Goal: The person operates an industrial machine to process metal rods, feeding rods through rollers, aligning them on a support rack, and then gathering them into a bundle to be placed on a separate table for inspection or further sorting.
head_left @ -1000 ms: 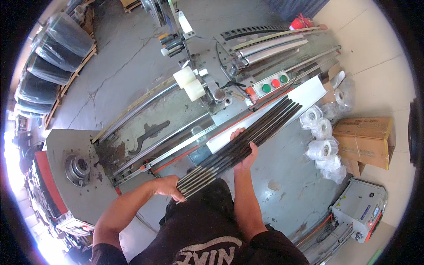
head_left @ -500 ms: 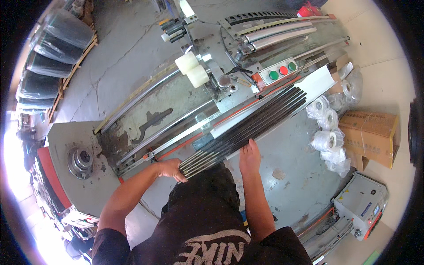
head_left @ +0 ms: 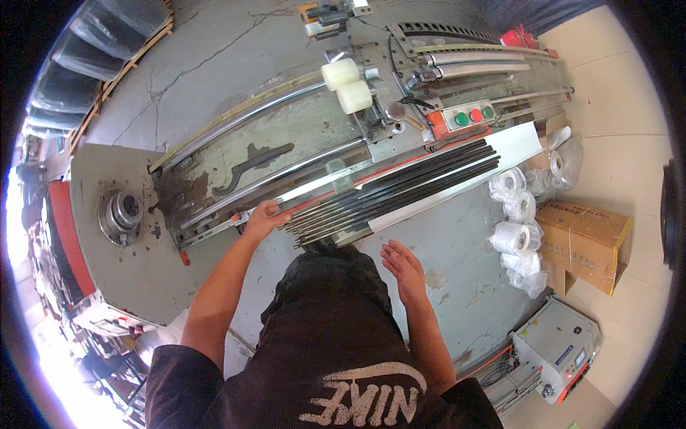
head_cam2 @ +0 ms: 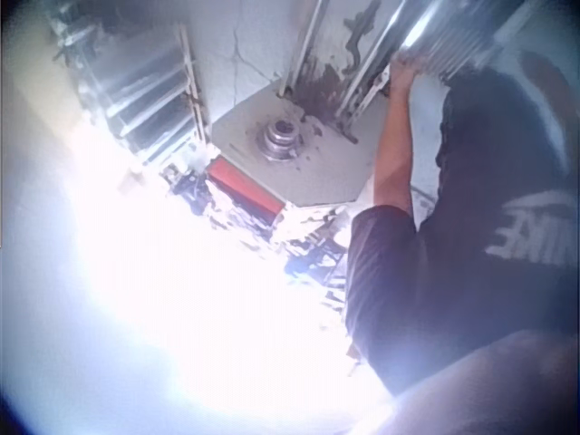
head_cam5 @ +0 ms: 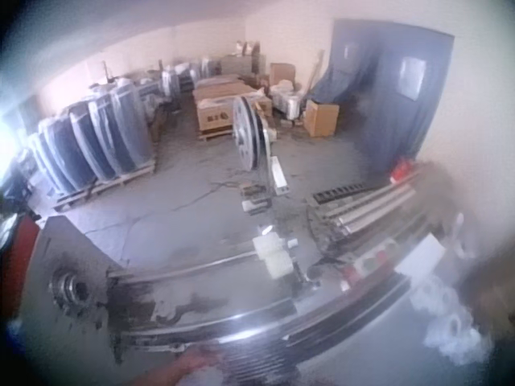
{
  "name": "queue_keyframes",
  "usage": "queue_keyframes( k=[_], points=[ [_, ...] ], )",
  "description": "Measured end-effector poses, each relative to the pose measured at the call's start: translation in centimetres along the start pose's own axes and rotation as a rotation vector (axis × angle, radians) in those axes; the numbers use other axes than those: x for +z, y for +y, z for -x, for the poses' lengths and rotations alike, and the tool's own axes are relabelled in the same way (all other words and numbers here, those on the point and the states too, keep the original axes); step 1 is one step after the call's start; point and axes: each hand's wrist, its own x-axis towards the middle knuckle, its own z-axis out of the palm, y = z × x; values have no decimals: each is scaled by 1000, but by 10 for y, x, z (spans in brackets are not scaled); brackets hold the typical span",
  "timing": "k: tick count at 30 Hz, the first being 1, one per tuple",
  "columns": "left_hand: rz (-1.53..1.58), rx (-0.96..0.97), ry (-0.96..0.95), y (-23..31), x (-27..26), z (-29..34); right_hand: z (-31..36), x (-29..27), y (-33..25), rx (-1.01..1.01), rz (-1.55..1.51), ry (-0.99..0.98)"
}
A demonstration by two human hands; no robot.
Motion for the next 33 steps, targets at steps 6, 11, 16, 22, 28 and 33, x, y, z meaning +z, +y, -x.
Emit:
queue_keyframes(
  k=[6, 11, 16, 22, 28, 33],
  points=[
    [607, -350, 109, -28, 42, 72, -12, -20, -14, -174, 444, -65],
    [743, -219, 115, -26, 98, 75, -55, -11, -48, -366, 862, -201],
    [586, -307, 98, -58, 118, 60, -99, 10, -95, -655, 1404, -364],
    [855, -197, 545, -8, 140, 84, -156, 16, -104, -650, 1644, -645],
    [878, -291, 799, -26, 178, 104, -176, 22, -103, -608, 1602, -1068],
    [910, -255, 1059, 15, 183, 121, -181, 45, -114, -636, 1694, -1360]
  ],
)
